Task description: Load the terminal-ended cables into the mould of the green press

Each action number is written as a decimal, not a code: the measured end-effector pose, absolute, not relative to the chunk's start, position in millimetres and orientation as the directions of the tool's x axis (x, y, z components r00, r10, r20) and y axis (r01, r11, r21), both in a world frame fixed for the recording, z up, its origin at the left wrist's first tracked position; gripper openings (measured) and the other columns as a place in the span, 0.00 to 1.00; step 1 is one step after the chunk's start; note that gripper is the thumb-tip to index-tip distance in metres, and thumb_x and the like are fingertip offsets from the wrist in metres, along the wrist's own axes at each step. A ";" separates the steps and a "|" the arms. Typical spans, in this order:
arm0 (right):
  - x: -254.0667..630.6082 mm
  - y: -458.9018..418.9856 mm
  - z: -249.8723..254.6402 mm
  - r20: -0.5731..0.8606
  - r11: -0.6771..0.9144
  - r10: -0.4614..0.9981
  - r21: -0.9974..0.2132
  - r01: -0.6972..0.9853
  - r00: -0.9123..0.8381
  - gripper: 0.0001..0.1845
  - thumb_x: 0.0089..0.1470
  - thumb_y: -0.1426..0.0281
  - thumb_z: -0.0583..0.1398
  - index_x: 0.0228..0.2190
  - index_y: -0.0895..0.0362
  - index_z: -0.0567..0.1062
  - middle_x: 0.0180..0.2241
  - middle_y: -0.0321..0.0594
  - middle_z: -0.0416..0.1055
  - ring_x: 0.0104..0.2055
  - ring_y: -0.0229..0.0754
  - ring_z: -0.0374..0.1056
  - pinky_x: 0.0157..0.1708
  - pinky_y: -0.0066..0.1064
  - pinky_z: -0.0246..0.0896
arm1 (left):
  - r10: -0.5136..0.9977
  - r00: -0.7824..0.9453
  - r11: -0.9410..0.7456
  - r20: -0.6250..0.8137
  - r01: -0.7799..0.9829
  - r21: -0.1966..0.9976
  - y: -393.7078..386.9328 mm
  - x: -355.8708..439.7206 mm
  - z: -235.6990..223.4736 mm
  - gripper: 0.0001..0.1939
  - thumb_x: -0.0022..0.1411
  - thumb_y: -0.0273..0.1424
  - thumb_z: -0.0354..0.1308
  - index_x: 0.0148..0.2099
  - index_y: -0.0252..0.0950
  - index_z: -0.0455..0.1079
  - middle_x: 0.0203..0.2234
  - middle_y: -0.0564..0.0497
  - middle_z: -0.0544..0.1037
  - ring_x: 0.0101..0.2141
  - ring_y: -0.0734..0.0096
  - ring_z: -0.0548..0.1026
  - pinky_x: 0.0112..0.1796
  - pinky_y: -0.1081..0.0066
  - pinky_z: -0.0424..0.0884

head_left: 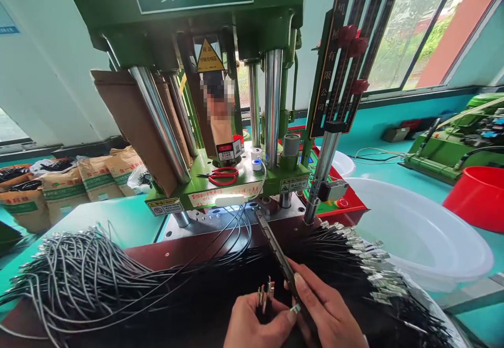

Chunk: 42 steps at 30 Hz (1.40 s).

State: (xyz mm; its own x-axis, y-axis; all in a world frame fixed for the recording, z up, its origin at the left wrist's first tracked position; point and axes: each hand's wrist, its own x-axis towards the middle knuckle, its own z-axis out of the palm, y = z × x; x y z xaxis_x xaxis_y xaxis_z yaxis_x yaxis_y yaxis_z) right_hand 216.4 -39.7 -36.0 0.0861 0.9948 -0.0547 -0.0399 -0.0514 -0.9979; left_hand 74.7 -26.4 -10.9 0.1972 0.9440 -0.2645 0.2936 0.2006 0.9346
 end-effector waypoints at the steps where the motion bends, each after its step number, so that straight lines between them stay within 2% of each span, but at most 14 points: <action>1: 216.4 -39.9 -36.4 -0.051 -0.048 0.995 -0.998 -0.030 0.087 0.27 0.55 0.52 0.55 0.52 0.51 0.71 0.43 0.42 0.70 0.36 0.40 0.67 0.37 0.28 0.67 | 0.945 0.200 0.195 -0.259 0.290 0.937 -26.2 74.7 -11.6 0.13 0.48 0.35 0.60 0.24 0.28 0.75 0.19 0.47 0.75 0.24 0.70 0.67 0.28 0.72 0.62; 7: 213.9 -37.9 -34.9 0.050 0.044 0.997 -0.994 0.099 0.053 0.26 0.58 0.54 0.52 0.55 0.52 0.68 0.47 0.43 0.68 0.46 0.44 0.66 0.45 0.29 0.64 | 0.942 0.179 0.231 -0.285 0.274 0.934 -25.7 76.5 -11.5 0.12 0.47 0.35 0.61 0.24 0.29 0.74 0.16 0.51 0.71 0.21 0.74 0.64 0.26 0.73 0.60; 10: 212.6 -38.3 -32.6 0.088 0.082 0.995 -0.990 0.118 0.039 0.25 0.58 0.56 0.53 0.54 0.52 0.69 0.47 0.43 0.69 0.47 0.44 0.65 0.48 0.30 0.62 | 0.937 0.196 0.241 -0.288 0.231 0.943 -25.7 74.2 -15.8 0.15 0.47 0.39 0.63 0.24 0.29 0.73 0.15 0.52 0.68 0.20 0.76 0.62 0.24 0.74 0.59; 12: 213.9 -40.3 -30.6 0.014 0.010 0.997 -0.998 0.059 0.074 0.26 0.56 0.54 0.54 0.53 0.51 0.70 0.43 0.43 0.71 0.40 0.42 0.68 0.42 0.28 0.65 | 0.914 0.239 0.298 -0.327 0.149 0.943 -25.3 69.8 -21.2 0.21 0.48 0.45 0.63 0.29 0.29 0.73 0.15 0.54 0.66 0.17 0.78 0.61 0.21 0.75 0.58; 14: 217.1 -43.1 -28.2 -0.146 -0.140 0.983 -0.988 -0.063 0.114 0.29 0.54 0.51 0.56 0.54 0.50 0.69 0.34 0.40 0.72 0.27 0.37 0.66 0.28 0.26 0.67 | 0.885 0.295 0.379 -0.361 -0.003 0.926 -24.2 64.0 -27.1 0.27 0.47 0.50 0.63 0.36 0.29 0.72 0.16 0.55 0.65 0.17 0.79 0.61 0.20 0.75 0.60; 16: 220.9 -46.0 -25.2 -0.272 -0.251 0.955 -0.954 -0.163 0.123 0.33 0.50 0.48 0.58 0.54 0.50 0.68 0.24 0.36 0.70 0.17 0.34 0.59 0.15 0.25 0.59 | 0.873 0.332 0.424 -0.357 -0.155 0.893 -22.8 58.8 -32.1 0.30 0.44 0.51 0.65 0.41 0.30 0.70 0.20 0.55 0.66 0.19 0.77 0.65 0.22 0.74 0.64; 18: 223.1 -48.3 -21.4 -0.298 -0.273 0.948 -0.942 -0.197 0.111 0.35 0.46 0.47 0.60 0.53 0.50 0.70 0.19 0.36 0.67 0.14 0.35 0.56 0.11 0.25 0.54 | 0.879 0.330 0.429 -0.344 -0.232 0.873 -21.8 56.2 -35.0 0.32 0.43 0.51 0.66 0.42 0.31 0.69 0.21 0.55 0.66 0.20 0.77 0.66 0.22 0.74 0.65; 21: 222.1 -49.8 -16.7 -0.290 -0.259 0.952 -0.935 -0.240 0.101 0.34 0.44 0.47 0.62 0.50 0.48 0.73 0.21 0.36 0.68 0.14 0.34 0.55 0.10 0.25 0.50 | 0.882 0.295 0.431 -0.367 -0.192 0.882 -20.9 58.9 -34.9 0.32 0.45 0.53 0.63 0.43 0.32 0.67 0.19 0.56 0.67 0.13 0.82 0.59 0.14 0.77 0.54; 23: 220.4 -49.3 -16.1 -0.289 -0.257 0.953 -0.930 -0.262 0.092 0.32 0.45 0.48 0.61 0.50 0.48 0.73 0.24 0.36 0.68 0.16 0.32 0.54 0.11 0.23 0.50 | 0.882 0.275 0.431 -0.382 -0.147 0.890 -20.5 63.1 -32.4 0.31 0.46 0.53 0.62 0.42 0.33 0.66 0.17 0.57 0.66 0.11 0.85 0.55 0.14 0.78 0.47; 26: 219.8 -47.0 -19.2 -0.265 -0.243 0.962 -0.941 -0.235 0.067 0.31 0.49 0.49 0.60 0.51 0.52 0.72 0.27 0.37 0.68 0.18 0.29 0.54 0.14 0.21 0.50 | 0.904 0.250 0.364 -0.346 -0.029 0.931 -19.9 68.4 -26.4 0.29 0.45 0.54 0.62 0.34 0.31 0.68 0.13 0.58 0.62 0.13 0.83 0.57 0.17 0.78 0.49; 29: 221.9 -45.1 -23.7 -0.220 -0.214 0.976 -0.956 -0.199 0.008 0.31 0.53 0.51 0.57 0.53 0.56 0.69 0.20 0.34 0.65 0.17 0.29 0.52 0.15 0.20 0.48 | 0.897 0.265 0.320 -0.353 0.159 0.934 -20.0 70.1 -20.2 0.29 0.45 0.55 0.61 0.29 0.30 0.68 0.11 0.58 0.61 0.15 0.81 0.59 0.18 0.77 0.52; 32: 223.9 -45.1 -25.9 -0.199 -0.197 0.980 -0.965 -0.170 -0.006 0.30 0.55 0.52 0.55 0.53 0.58 0.69 0.15 0.31 0.60 0.17 0.31 0.52 0.15 0.21 0.48 | 0.881 0.285 0.320 -0.378 0.228 0.919 -21.0 70.2 -18.3 0.28 0.46 0.55 0.60 0.29 0.31 0.68 0.11 0.57 0.61 0.14 0.80 0.58 0.18 0.77 0.52; 37: 224.7 -45.5 -25.2 -0.101 -0.099 0.994 -0.993 -0.064 0.038 0.26 0.54 0.53 0.56 0.49 0.54 0.74 0.30 0.40 0.69 0.33 0.40 0.66 0.31 0.26 0.65 | 0.877 0.304 0.320 -0.372 0.208 0.925 -22.0 70.7 -23.0 0.27 0.45 0.54 0.61 0.27 0.31 0.69 0.12 0.57 0.61 0.15 0.80 0.58 0.18 0.76 0.54; 42: 226.1 -42.7 -23.9 -0.013 -0.012 1.000 -0.999 0.051 -0.022 0.26 0.57 0.54 0.53 0.52 0.53 0.71 0.37 0.42 0.71 0.40 0.44 0.67 0.43 0.33 0.65 | 0.873 0.293 0.309 -0.389 0.284 0.908 -21.8 70.0 -15.5 0.24 0.47 0.50 0.60 0.26 0.31 0.69 0.11 0.55 0.63 0.14 0.79 0.58 0.18 0.76 0.53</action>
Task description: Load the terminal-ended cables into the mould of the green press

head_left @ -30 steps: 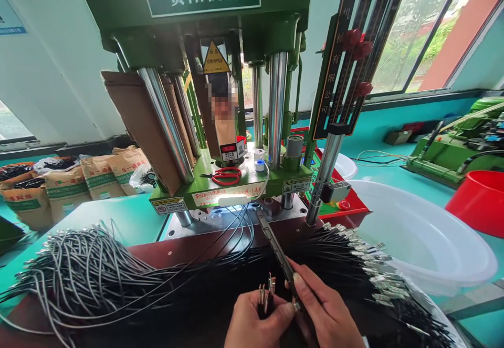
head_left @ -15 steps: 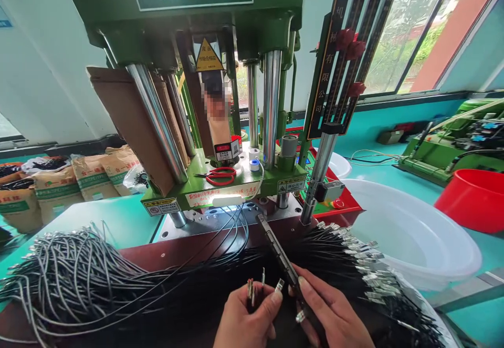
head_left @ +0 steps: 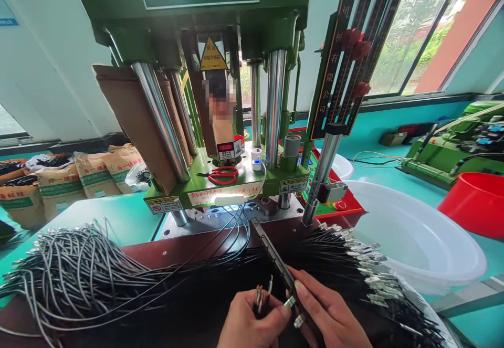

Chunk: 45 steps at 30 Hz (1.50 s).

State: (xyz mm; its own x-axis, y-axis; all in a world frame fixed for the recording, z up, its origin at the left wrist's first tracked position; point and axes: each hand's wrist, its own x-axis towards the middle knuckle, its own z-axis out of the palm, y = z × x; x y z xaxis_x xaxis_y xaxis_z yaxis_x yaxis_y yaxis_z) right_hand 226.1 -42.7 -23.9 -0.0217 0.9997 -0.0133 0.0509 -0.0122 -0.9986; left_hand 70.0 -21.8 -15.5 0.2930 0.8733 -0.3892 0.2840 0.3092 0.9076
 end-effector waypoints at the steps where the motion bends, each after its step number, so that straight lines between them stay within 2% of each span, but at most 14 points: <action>1: 226.5 -42.3 -24.2 -0.006 -0.003 1.000 -0.997 0.080 -0.030 0.25 0.57 0.54 0.53 0.52 0.53 0.71 0.38 0.43 0.71 0.42 0.45 0.67 0.47 0.34 0.63 | 0.876 0.286 0.307 -0.389 0.292 0.906 -21.8 70.0 -13.3 0.23 0.48 0.49 0.60 0.26 0.31 0.69 0.11 0.55 0.63 0.15 0.79 0.58 0.18 0.76 0.53; 4: 226.4 -42.2 -26.5 -0.010 -0.009 1.000 -0.985 0.170 -0.001 0.24 0.58 0.55 0.53 0.51 0.51 0.71 0.45 0.43 0.69 0.51 0.47 0.63 0.55 0.36 0.55 | 0.890 0.252 0.308 -0.380 0.284 0.908 -22.4 71.3 -9.8 0.20 0.49 0.46 0.60 0.25 0.31 0.68 0.11 0.56 0.63 0.15 0.79 0.58 0.19 0.76 0.53; 6: 225.0 -42.7 -28.4 0.016 0.017 1.000 -0.980 0.197 -0.009 0.24 0.58 0.56 0.52 0.53 0.50 0.70 0.48 0.43 0.68 0.53 0.46 0.61 0.54 0.33 0.56 | 0.895 0.233 0.316 -0.379 0.266 0.911 -23.3 72.9 -10.5 0.19 0.49 0.44 0.60 0.26 0.31 0.68 0.12 0.56 0.62 0.15 0.79 0.58 0.19 0.76 0.53; 10: 221.1 -43.6 -28.6 0.085 0.099 0.993 -0.977 0.191 -0.076 0.24 0.60 0.57 0.51 0.55 0.51 0.68 0.44 0.43 0.70 0.45 0.43 0.67 0.46 0.30 0.63 | 0.903 0.225 0.319 -0.367 0.225 0.921 -24.9 73.5 -15.3 0.21 0.48 0.47 0.62 0.26 0.31 0.66 0.12 0.57 0.61 0.16 0.80 0.56 0.19 0.76 0.52; 13: 222.3 -46.2 -25.4 0.059 0.048 0.997 -0.980 0.195 0.048 0.25 0.55 0.53 0.55 0.50 0.52 0.73 0.41 0.45 0.72 0.44 0.46 0.67 0.45 0.32 0.66 | 0.879 0.284 0.346 -0.382 0.171 0.923 -23.3 66.4 -17.6 0.25 0.47 0.52 0.61 0.29 0.31 0.66 0.14 0.56 0.64 0.14 0.81 0.57 0.18 0.76 0.52; 15: 226.0 -49.5 -23.6 -0.017 -0.035 0.991 -0.990 0.133 0.131 0.27 0.52 0.50 0.57 0.48 0.52 0.75 0.34 0.44 0.74 0.40 0.48 0.69 0.38 0.33 0.69 | 0.891 0.302 0.336 -0.340 0.068 0.939 -20.8 57.9 -17.5 0.27 0.48 0.53 0.60 0.33 0.31 0.67 0.17 0.55 0.66 0.16 0.79 0.60 0.19 0.75 0.56; 18: 232.4 -54.7 -23.5 -0.169 -0.168 0.976 -0.986 -0.018 0.137 0.31 0.49 0.46 0.57 0.49 0.51 0.74 0.23 0.40 0.72 0.24 0.43 0.68 0.22 0.30 0.68 | 0.929 0.267 0.299 -0.257 -0.132 0.945 -17.3 46.6 -16.5 0.28 0.52 0.50 0.59 0.42 0.29 0.68 0.21 0.54 0.68 0.21 0.78 0.65 0.24 0.75 0.60; 21: 234.9 -57.3 -24.4 -0.226 -0.216 0.966 -0.972 -0.094 0.122 0.33 0.47 0.45 0.58 0.48 0.52 0.74 0.25 0.41 0.73 0.20 0.39 0.65 0.16 0.27 0.63 | 0.913 0.285 0.350 -0.290 -0.190 0.917 -16.7 45.4 -16.4 0.30 0.54 0.51 0.57 0.47 0.30 0.66 0.19 0.56 0.66 0.17 0.80 0.62 0.20 0.76 0.57; 25: 232.6 -56.9 -20.6 -0.195 -0.185 0.967 -0.980 -0.076 0.161 0.31 0.45 0.47 0.61 0.45 0.54 0.76 0.36 0.45 0.75 0.30 0.43 0.71 0.22 0.27 0.68 | 0.891 0.281 0.360 -0.356 0.038 0.932 -18.7 56.5 -16.6 0.29 0.50 0.53 0.58 0.38 0.29 0.71 0.11 0.59 0.61 0.12 0.83 0.53 0.15 0.76 0.47; 30: 231.1 -56.1 -20.0 -0.161 -0.161 0.969 -0.987 -0.018 0.188 0.29 0.46 0.47 0.60 0.44 0.53 0.78 0.47 0.46 0.71 0.47 0.50 0.68 0.39 0.32 0.70 | 0.914 0.222 0.307 -0.339 0.167 0.937 -21.1 66.9 -18.2 0.25 0.46 0.49 0.63 0.28 0.28 0.72 0.12 0.57 0.60 0.15 0.82 0.55 0.18 0.76 0.50; 33: 231.5 -56.7 -24.4 -0.148 -0.161 0.974 -0.985 0.064 0.174 0.29 0.47 0.46 0.59 0.44 0.52 0.77 0.48 0.45 0.71 0.53 0.52 0.63 0.53 0.40 0.60 | 0.912 0.189 0.333 -0.364 0.177 0.926 -22.4 67.6 -21.9 0.22 0.46 0.47 0.64 0.28 0.29 0.72 0.13 0.57 0.60 0.16 0.81 0.55 0.19 0.76 0.51; 35: 230.9 -57.2 -25.3 -0.130 -0.151 0.973 -0.983 0.104 0.191 0.28 0.48 0.47 0.58 0.44 0.50 0.77 0.48 0.45 0.71 0.54 0.52 0.62 0.57 0.43 0.54 | 0.915 0.170 0.334 -0.365 0.184 0.924 -23.2 66.8 -24.3 0.22 0.45 0.47 0.65 0.28 0.30 0.73 0.13 0.57 0.61 0.17 0.81 0.55 0.20 0.75 0.52; 40: 227.0 -55.6 -16.6 -0.034 -0.062 0.978 -0.989 0.133 0.207 0.25 0.48 0.49 0.60 0.41 0.51 0.79 0.43 0.46 0.74 0.50 0.52 0.66 0.50 0.40 0.64 | 0.919 0.173 0.332 -0.355 0.152 0.931 -24.4 65.8 -23.1 0.23 0.44 0.48 0.64 0.27 0.30 0.73 0.14 0.56 0.62 0.17 0.80 0.56 0.20 0.75 0.54; 45: 225.5 -51.7 -11.5 0.049 0.032 0.993 -0.988 0.150 0.110 0.23 0.50 0.50 0.59 0.41 0.51 0.79 0.38 0.45 0.75 0.43 0.49 0.70 0.42 0.35 0.69 | 0.908 0.181 0.331 -0.377 0.238 0.913 -24.2 66.9 -13.3 0.19 0.48 0.44 0.62 0.27 0.29 0.73 0.13 0.56 0.62 0.16 0.80 0.57 0.20 0.76 0.54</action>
